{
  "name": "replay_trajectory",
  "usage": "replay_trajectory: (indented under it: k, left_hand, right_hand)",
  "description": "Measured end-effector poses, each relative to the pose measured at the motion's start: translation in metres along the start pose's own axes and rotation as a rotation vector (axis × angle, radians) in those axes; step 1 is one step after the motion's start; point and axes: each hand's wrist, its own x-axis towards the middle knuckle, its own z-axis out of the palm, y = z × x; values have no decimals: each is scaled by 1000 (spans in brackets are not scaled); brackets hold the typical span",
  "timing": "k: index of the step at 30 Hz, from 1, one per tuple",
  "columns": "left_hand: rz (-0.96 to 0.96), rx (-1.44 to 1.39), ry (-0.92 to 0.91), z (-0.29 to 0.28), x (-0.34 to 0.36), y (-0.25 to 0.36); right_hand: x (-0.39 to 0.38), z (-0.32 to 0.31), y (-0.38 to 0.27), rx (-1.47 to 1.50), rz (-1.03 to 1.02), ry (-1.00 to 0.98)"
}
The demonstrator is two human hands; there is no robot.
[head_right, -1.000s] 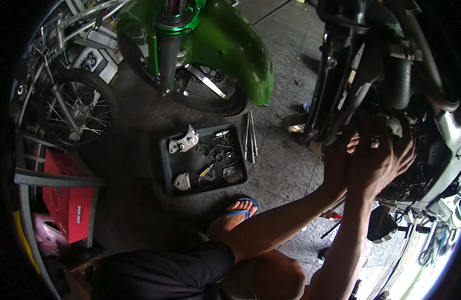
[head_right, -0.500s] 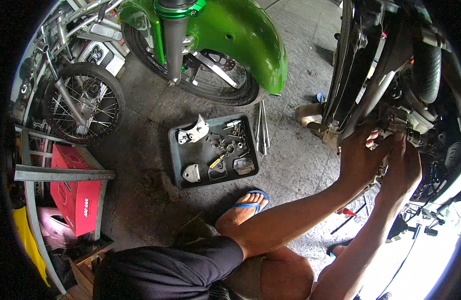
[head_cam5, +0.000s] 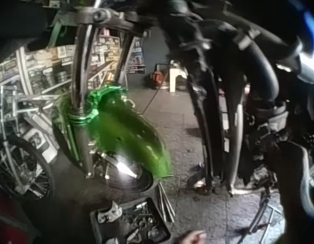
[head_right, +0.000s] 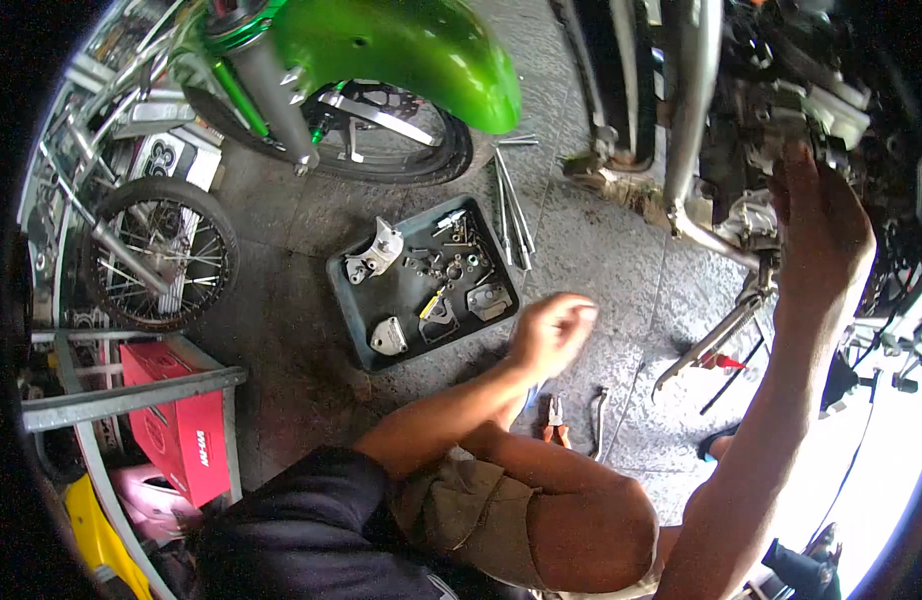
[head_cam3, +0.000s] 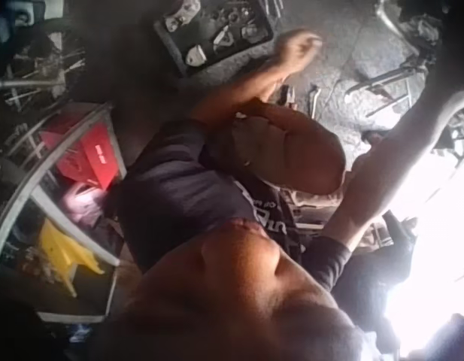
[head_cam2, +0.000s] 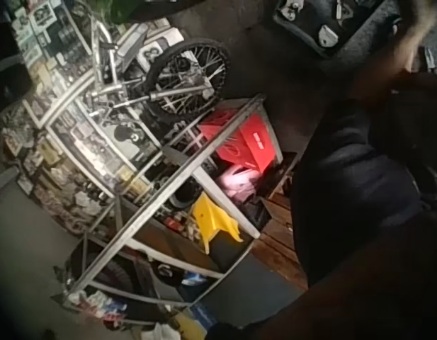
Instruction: The person fits a gasket onto a motorcycle engine component, positions the component onto the engine, and secures it by inserting and tightening screws using a hex key.
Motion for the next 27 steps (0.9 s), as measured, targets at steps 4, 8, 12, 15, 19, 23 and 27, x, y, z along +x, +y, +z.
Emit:
replay_trajectory:
  k: [4, 8, 12, 15, 19, 23, 27]
  left_hand:
    - [-238, 482, 197, -99, -27, -104]
    - [-198, 788, 300, -150, 1, -158]
    - [-200, 846, 147, -159, 41, -162]
    - [-112, 894, 18, -157, 54, -167]
    - [-106, 1042, -55, -149, 63, -175]
    - [-215, 1034, -42, -135, 67, -171]
    - [-531, 1142, -208, -126, 83, -153]
  right_hand:
    - [1, 2, -1, -184, -10, -46]
    - [0, -2, 1, -136, -50, -46]
    - [3, -7, 5, -223, -18, -70]
    - [1, -4, 1, -195, -8, -45]
    - [1, -6, -4, -228, -10, -60]
    - [0, -11, -5, -251, -96, -98]
    - [-3, -6, -10, -197, -58, -95]
